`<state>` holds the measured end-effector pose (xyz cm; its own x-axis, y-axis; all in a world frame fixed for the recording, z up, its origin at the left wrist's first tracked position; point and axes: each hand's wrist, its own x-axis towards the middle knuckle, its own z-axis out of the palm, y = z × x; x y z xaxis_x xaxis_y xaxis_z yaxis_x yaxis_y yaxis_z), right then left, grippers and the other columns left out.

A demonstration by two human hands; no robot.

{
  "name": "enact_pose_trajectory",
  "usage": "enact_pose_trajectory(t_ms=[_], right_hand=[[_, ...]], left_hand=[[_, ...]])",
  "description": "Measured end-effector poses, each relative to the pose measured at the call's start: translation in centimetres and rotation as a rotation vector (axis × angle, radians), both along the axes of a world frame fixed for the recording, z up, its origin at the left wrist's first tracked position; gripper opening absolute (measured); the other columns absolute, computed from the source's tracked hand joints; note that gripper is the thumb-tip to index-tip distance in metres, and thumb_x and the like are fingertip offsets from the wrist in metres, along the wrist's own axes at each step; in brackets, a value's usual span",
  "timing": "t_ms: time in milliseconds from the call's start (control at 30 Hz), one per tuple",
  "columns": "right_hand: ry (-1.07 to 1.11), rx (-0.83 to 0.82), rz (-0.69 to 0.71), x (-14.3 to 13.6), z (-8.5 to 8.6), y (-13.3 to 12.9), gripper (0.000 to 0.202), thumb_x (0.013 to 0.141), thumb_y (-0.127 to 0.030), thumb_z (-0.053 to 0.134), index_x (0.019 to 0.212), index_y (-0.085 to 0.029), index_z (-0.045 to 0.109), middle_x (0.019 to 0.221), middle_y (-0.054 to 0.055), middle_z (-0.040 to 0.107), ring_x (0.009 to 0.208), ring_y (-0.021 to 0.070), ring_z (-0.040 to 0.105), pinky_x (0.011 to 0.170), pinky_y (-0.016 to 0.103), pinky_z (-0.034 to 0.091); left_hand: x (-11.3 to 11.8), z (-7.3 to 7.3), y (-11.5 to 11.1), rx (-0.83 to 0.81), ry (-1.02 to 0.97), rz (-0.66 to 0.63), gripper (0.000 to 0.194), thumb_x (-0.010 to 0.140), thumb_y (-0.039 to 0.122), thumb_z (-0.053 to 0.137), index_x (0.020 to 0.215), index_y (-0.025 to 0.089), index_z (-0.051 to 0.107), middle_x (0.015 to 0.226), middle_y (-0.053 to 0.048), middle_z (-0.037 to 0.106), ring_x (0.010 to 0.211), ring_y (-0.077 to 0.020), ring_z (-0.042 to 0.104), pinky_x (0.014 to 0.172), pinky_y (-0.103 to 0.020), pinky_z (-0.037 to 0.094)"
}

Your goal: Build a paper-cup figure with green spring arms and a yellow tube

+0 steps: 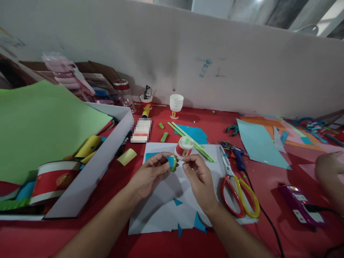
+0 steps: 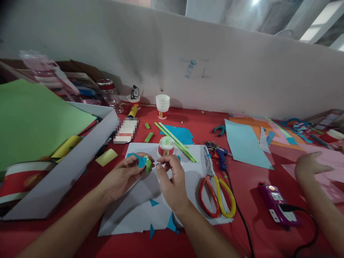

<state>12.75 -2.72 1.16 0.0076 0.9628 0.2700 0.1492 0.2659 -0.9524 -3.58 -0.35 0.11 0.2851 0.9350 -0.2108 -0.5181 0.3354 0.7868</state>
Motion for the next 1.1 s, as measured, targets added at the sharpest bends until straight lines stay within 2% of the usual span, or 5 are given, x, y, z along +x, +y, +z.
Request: enact_pose_trajectory(t_ms=[300, 633, 900, 1000, 1100], right_hand=[[-0.126, 0.061, 0.052, -0.6, -0.7, -0.2, 0.032, 0.083, -0.03, 0.07, 0.111, -0.025, 0.057, 0.106, 0.005, 0.06, 0.09, 0.0199, 0.058, 0.078, 0.035, 0.049], [0.085, -0.091, 0.073, -0.7, -1.3, 0.3, 0.023, 0.083, -0.029, 0.069, 0.103, -0.023, 0.059, 0.095, 0.003, 0.067, 0.09, 0.0179, 0.064, 0.08, 0.031, 0.052], [0.219, -0.202, 0.054, -0.7, -1.1, 0.6, 0.02, 0.081, -0.029, 0.07, 0.098, -0.023, 0.062, 0.09, 0.0, 0.067, 0.084, 0.0152, 0.063, 0.076, 0.027, 0.05], [0.214, -0.219, 0.023, -0.6, -1.0, 0.6, 0.022, 0.079, -0.03, 0.07, 0.098, -0.023, 0.062, 0.089, 0.0, 0.065, 0.082, 0.0151, 0.061, 0.074, 0.028, 0.05], [0.06, -0.194, -0.011, -0.5, -1.2, 0.7, 0.019, 0.079, -0.029, 0.066, 0.097, -0.023, 0.061, 0.09, 0.001, 0.066, 0.075, 0.0152, 0.059, 0.069, 0.029, 0.048]], left_hand=[[0.5, 0.2, -0.2, -0.096, -0.05, 0.069, 0.033, 0.057, 0.027, 0.091, 0.073, 0.019, 0.063, 0.072, 0.004, 0.061, 0.067, -0.0093, 0.059, 0.064, -0.021, 0.046], [0.6, 0.3, -0.1, -0.105, -0.017, 0.162, 0.037, 0.052, 0.025, 0.093, 0.07, 0.016, 0.062, 0.068, 0.003, 0.062, 0.064, -0.0087, 0.059, 0.068, -0.022, 0.048], [0.4, 0.2, 0.0, 0.0, 0.067, 0.108, 0.055, 0.058, 0.015, 0.086, 0.106, 0.022, 0.062, 0.089, 0.001, 0.065, 0.087, -0.0138, 0.062, 0.081, -0.025, 0.048], [-0.3, 0.1, 0.3, 0.172, 0.247, 0.246, 0.078, 0.059, 0.02, 0.085, 0.128, 0.029, 0.049, 0.109, -0.002, 0.063, 0.102, -0.0191, 0.06, 0.088, -0.032, 0.047], [-1.6, 0.4, 0.4, 0.63, 0.711, 0.503, 0.084, 0.06, 0.028, 0.087, 0.134, 0.032, 0.045, 0.131, -0.005, 0.055, 0.121, -0.0257, 0.051, 0.103, -0.041, 0.04]])
